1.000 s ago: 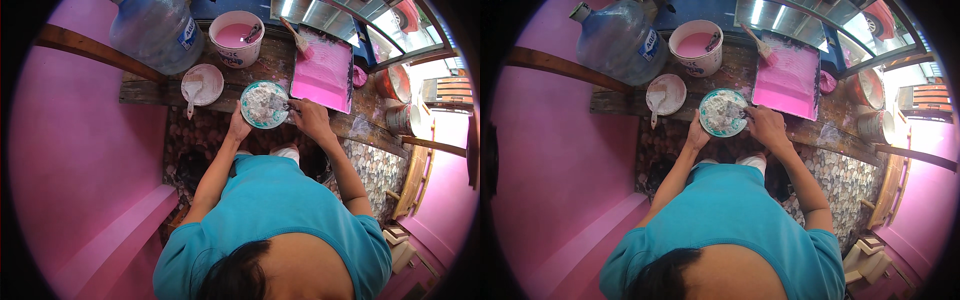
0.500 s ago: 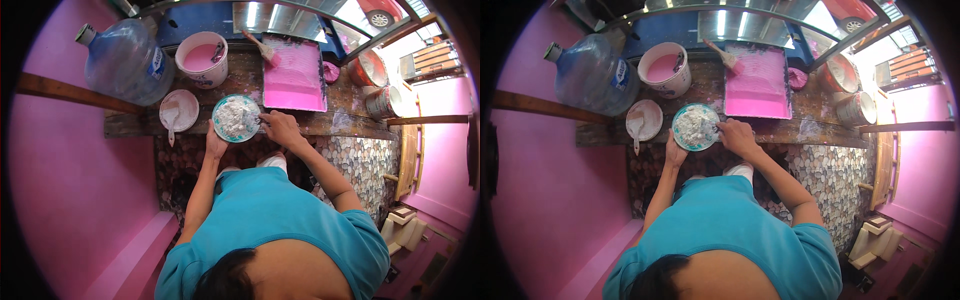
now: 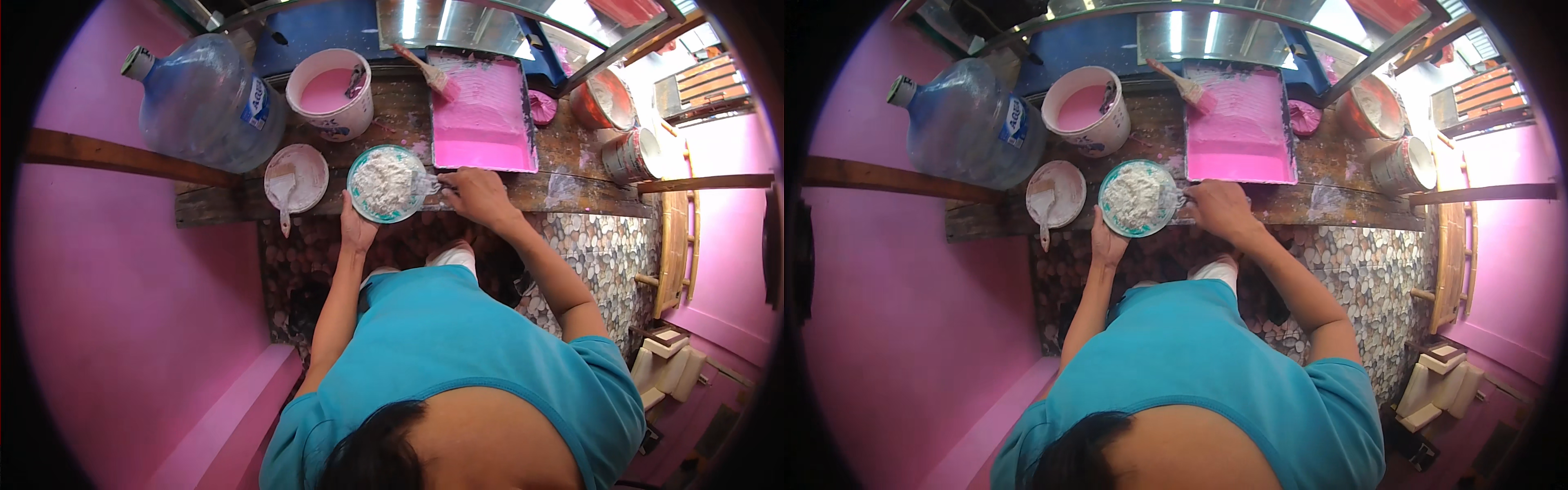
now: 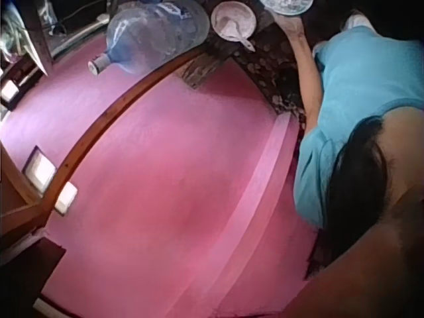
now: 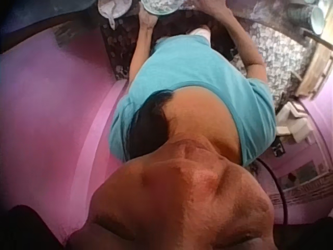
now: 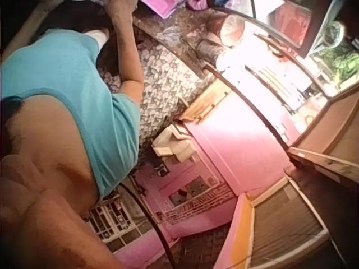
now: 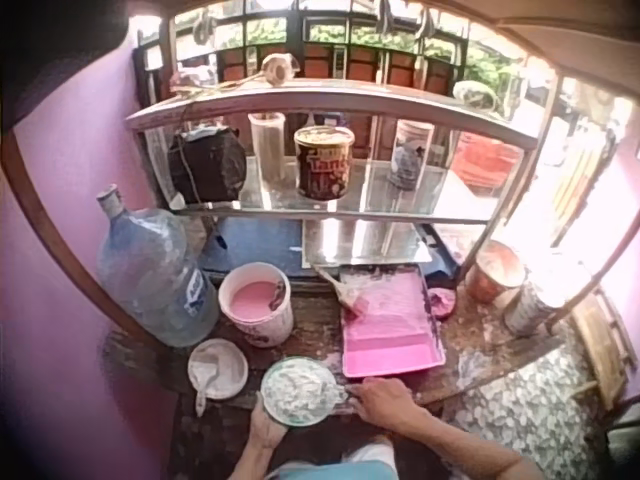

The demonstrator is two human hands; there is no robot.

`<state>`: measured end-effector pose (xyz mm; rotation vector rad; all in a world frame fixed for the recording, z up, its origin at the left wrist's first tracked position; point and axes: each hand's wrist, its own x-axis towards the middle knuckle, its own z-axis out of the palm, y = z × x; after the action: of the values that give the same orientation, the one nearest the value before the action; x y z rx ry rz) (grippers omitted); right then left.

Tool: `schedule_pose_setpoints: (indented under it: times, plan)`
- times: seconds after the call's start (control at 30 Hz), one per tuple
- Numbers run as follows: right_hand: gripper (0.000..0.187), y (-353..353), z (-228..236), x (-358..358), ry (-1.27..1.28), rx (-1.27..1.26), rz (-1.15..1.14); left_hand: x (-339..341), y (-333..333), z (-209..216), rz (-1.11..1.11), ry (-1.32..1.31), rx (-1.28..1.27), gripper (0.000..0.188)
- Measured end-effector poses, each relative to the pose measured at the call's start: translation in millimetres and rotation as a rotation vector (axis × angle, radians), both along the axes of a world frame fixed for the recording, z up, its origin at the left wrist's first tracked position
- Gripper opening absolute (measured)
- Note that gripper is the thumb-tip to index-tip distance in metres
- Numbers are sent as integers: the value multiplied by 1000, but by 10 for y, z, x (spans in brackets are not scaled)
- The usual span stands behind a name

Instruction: The person mixes white powder and liquid in a bowl using a spoon and then spreads the white paste into a black tray.

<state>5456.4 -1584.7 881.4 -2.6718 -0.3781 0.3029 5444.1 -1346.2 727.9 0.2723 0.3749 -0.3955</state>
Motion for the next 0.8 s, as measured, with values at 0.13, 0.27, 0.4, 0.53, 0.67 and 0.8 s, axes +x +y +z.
schedule_pose_setpoints:
  times: [0.13, 0.27, 0.4, 0.53, 0.67, 0.8]
  plan:
    - [28, -51, -41, -33, 4, -37, 8, -11, -39, -29, 6, 37, 56, 56]
    - [29, 45, -105, -96, 35, -24, 2, -61, -37, -41, 37, 31, 15, 54]
    - [30, 118, -104, -113, 17, -8, -44, -86, -70, -18, 13, 24, 15, 55]
    - [30, 69, -77, -106, -91, 47, -82, -102, -65, 0, 8, 21, 25, 54]
    - [30, -49, 33, -68, -84, -59, -90, -118, -33, -30, 3, 18, 57, 57]
    - [29, -153, -81, -73, -53, -59, -82, -110, -49, -27, 4, 7, 33, 57]
